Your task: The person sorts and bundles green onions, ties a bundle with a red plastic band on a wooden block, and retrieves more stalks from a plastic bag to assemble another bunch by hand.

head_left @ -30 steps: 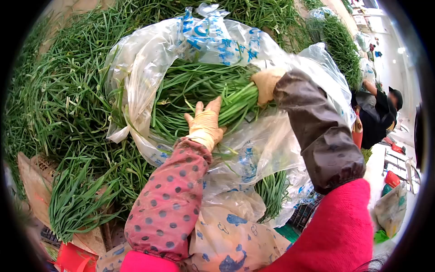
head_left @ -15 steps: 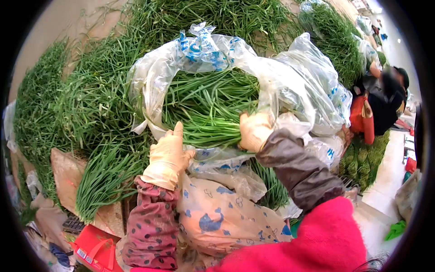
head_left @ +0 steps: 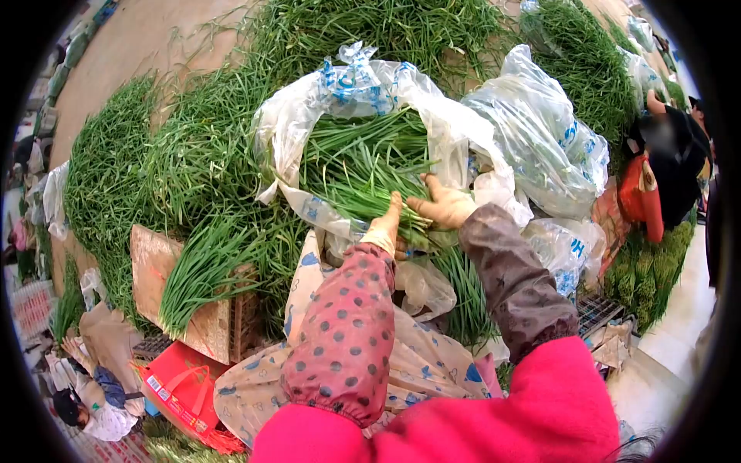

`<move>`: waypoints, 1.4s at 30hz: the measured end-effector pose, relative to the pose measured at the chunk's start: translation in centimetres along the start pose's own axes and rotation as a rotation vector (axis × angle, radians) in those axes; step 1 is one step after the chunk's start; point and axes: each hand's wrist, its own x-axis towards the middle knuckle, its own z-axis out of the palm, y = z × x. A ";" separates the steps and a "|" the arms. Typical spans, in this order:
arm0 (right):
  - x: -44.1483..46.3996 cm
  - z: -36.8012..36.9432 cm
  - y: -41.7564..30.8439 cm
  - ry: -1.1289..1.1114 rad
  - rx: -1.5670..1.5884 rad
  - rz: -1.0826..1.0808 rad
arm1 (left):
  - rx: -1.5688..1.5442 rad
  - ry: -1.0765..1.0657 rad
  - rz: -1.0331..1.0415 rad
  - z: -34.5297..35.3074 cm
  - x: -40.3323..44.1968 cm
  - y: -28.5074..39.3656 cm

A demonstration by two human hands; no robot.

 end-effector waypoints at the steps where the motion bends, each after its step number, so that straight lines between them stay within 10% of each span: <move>1: 0.6 0.2 0.7 -0.027 0.051 0.083 | -0.058 -0.029 -0.010 -0.3 0.6 0.0; 8: 0.3 2.0 -3.2 -0.054 0.074 -0.016 | -0.443 0.174 0.089 -2.8 10.3 -3.6; 11: 1.4 2.0 -2.3 -0.093 0.168 0.046 | -0.585 -0.079 0.094 -4.0 9.1 -4.3; 42: 8.4 -1.7 -4.6 -0.391 -0.433 0.139 | -0.251 -0.165 -0.004 -4.5 2.6 -1.3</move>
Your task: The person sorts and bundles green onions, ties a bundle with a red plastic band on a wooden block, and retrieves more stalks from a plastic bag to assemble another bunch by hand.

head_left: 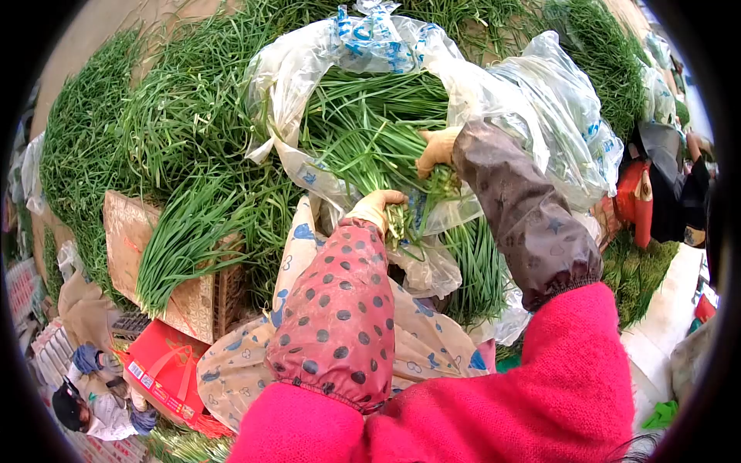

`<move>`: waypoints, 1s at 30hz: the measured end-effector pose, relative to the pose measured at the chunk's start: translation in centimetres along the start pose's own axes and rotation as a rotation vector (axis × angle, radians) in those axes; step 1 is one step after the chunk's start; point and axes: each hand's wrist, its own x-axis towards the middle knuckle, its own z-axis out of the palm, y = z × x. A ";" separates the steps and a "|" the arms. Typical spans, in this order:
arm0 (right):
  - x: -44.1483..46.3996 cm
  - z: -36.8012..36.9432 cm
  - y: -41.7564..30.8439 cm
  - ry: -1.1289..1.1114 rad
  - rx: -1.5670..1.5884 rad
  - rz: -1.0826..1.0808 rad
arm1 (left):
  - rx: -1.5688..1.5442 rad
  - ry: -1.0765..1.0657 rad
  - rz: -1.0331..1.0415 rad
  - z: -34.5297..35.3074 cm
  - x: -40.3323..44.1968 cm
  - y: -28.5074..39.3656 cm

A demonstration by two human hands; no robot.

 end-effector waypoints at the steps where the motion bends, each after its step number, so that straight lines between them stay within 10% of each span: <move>1: 1.1 1.0 0.5 -0.010 0.040 -0.011 | -0.003 0.000 0.001 0.2 0.1 0.0; 13: -0.5 4.4 -0.8 0.029 0.302 -0.029 | -0.148 -0.146 0.002 -0.9 3.1 0.1; 16: -4.4 1.4 -3.3 0.032 -0.116 0.037 | 0.064 0.056 0.164 -1.9 4.5 -0.7; 19: -4.3 -0.2 -2.8 0.225 -0.435 -0.056 | 1.140 0.110 0.170 -1.5 1.3 1.2; 22: -8.7 -2.8 -4.3 0.289 -0.596 -0.144 | 1.283 0.146 -0.110 -2.5 7.5 0.9; 30: -17.8 -5.5 -5.7 0.479 -0.610 -0.215 | 1.365 0.106 0.142 -0.4 2.0 1.5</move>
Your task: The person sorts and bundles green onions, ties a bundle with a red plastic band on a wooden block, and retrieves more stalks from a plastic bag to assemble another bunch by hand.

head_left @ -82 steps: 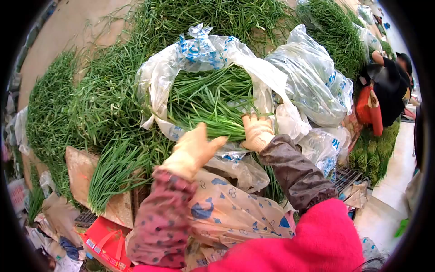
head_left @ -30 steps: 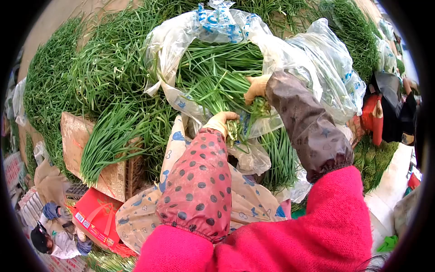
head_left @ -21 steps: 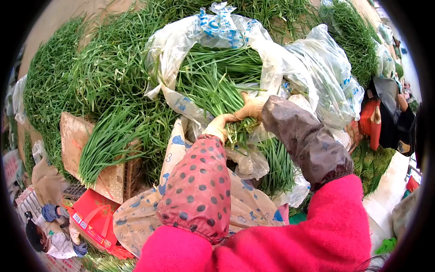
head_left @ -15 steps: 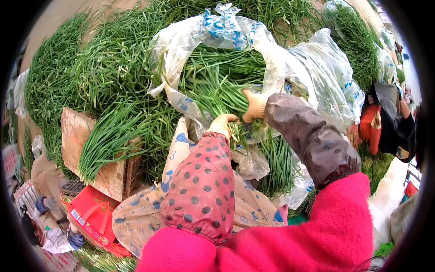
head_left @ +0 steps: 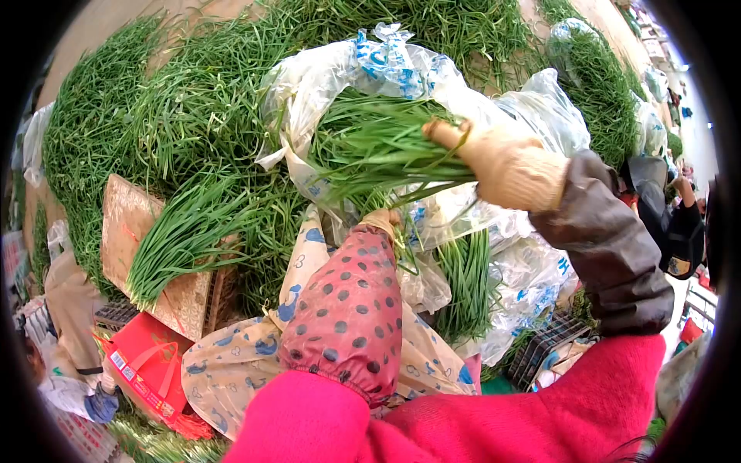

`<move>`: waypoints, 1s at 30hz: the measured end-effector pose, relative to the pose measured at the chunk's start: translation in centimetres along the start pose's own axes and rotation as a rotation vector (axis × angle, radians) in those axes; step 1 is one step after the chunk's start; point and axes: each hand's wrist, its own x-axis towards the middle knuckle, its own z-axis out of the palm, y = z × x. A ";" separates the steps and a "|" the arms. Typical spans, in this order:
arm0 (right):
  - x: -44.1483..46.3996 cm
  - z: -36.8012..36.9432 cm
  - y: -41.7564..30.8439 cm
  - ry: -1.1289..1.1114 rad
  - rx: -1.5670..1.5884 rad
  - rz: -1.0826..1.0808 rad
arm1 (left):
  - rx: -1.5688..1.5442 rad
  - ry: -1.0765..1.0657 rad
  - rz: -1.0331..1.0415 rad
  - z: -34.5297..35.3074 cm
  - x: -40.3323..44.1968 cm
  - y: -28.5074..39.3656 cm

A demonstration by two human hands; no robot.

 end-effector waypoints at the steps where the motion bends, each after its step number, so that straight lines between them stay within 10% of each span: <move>1: -0.3 -0.8 0.4 0.039 0.031 0.057 | -0.018 0.022 0.012 0.0 -0.9 0.3; 9: -6.9 -5.7 5.0 0.772 0.259 -0.138 | 0.230 -0.036 -0.164 2.2 4.3 0.0; 12: -9.2 -9.5 0.8 0.670 -0.069 0.095 | 0.516 -0.100 -0.067 1.0 -1.6 3.7; 14: -6.9 -6.7 4.3 0.822 0.416 -0.022 | 0.735 -0.136 0.071 0.0 -4.3 5.1; 15: -5.4 -6.0 3.2 0.943 0.345 -0.030 | 0.395 0.068 -0.016 0.3 -5.9 5.4; 16: -4.9 -8.1 0.6 0.332 0.407 0.449 | 0.034 0.287 -0.028 0.6 -7.4 5.6; 19: 0.5 -0.9 0.7 0.346 1.139 0.004 | -0.061 0.531 0.502 -1.4 -16.3 5.5; 24: 0.8 2.6 -6.3 0.127 2.204 -0.109 | -1.041 0.264 0.680 -2.9 -26.5 -4.1; 27: 4.2 4.0 -6.9 -0.138 2.202 -0.341 | -1.287 0.223 0.734 -1.4 -29.4 -10.6; 30: 4.7 2.0 -11.5 -0.029 2.217 0.051 | -1.427 0.136 0.773 1.1 -30.1 -14.1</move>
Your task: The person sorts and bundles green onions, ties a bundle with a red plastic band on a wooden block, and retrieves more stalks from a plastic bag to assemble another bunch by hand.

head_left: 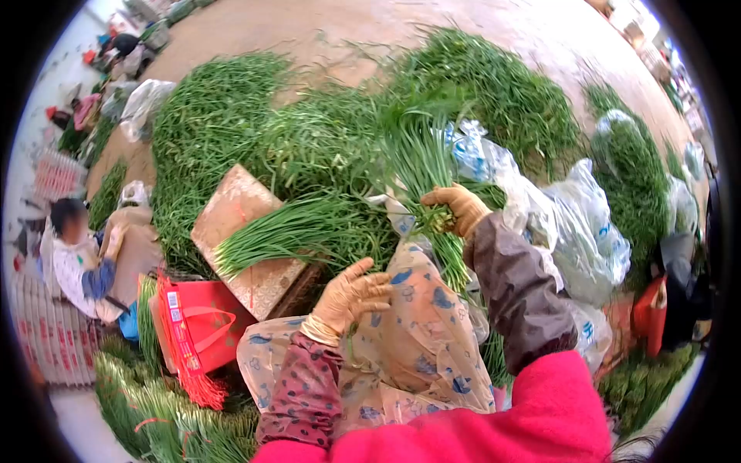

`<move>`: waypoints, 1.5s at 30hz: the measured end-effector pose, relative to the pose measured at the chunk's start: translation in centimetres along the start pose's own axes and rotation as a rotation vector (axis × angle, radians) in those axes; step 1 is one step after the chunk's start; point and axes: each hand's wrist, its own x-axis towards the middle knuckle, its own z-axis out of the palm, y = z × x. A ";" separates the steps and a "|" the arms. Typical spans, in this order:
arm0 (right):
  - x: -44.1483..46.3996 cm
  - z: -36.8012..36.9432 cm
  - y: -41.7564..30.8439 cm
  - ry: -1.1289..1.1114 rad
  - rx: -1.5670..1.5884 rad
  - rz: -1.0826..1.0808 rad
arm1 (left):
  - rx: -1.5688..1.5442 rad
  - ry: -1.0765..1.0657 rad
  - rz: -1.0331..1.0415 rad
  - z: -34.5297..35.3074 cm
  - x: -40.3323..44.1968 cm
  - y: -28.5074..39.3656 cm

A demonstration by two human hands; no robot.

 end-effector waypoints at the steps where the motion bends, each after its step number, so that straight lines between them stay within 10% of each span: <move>1: 0.2 0.7 0.1 -0.050 0.084 0.046 | -0.045 0.013 -0.016 -0.4 -0.7 -0.3; 10: -7.2 9.2 4.6 -0.204 -0.597 -0.371 | 0.220 0.150 0.079 3.6 -2.8 4.0; 12: -9.7 11.7 6.2 -0.104 -1.015 -0.416 | 0.320 0.200 0.571 1.7 -0.8 2.6; 17: -14.1 14.7 12.0 -0.201 -1.570 -0.623 | 0.051 0.373 0.530 -1.2 -3.5 3.1; 20: -15.6 15.3 13.9 -0.312 -1.613 -0.624 | -0.369 0.271 0.575 -3.5 -6.9 2.3; 29: -17.8 17.9 5.3 -0.596 -1.489 -0.461 | -0.095 0.344 0.794 -7.3 -11.5 1.8; 32: -16.5 19.9 3.8 -0.489 -0.960 -0.830 | -0.067 0.323 0.811 -6.3 -12.4 2.5; 35: -14.8 24.7 1.8 -0.462 -1.613 -1.274 | 0.085 0.382 0.856 -6.5 -12.0 3.2; 37: -11.4 26.8 1.5 -0.606 -1.635 -1.182 | 0.180 0.418 0.913 -7.2 -11.8 3.6; 38: -13.5 29.6 -0.2 -0.689 -1.744 -0.629 | 0.346 0.424 0.983 -6.0 -12.8 4.8; 45: -6.8 34.5 4.7 -1.056 -1.133 -0.659 | 0.659 0.579 0.908 -5.3 -15.3 10.6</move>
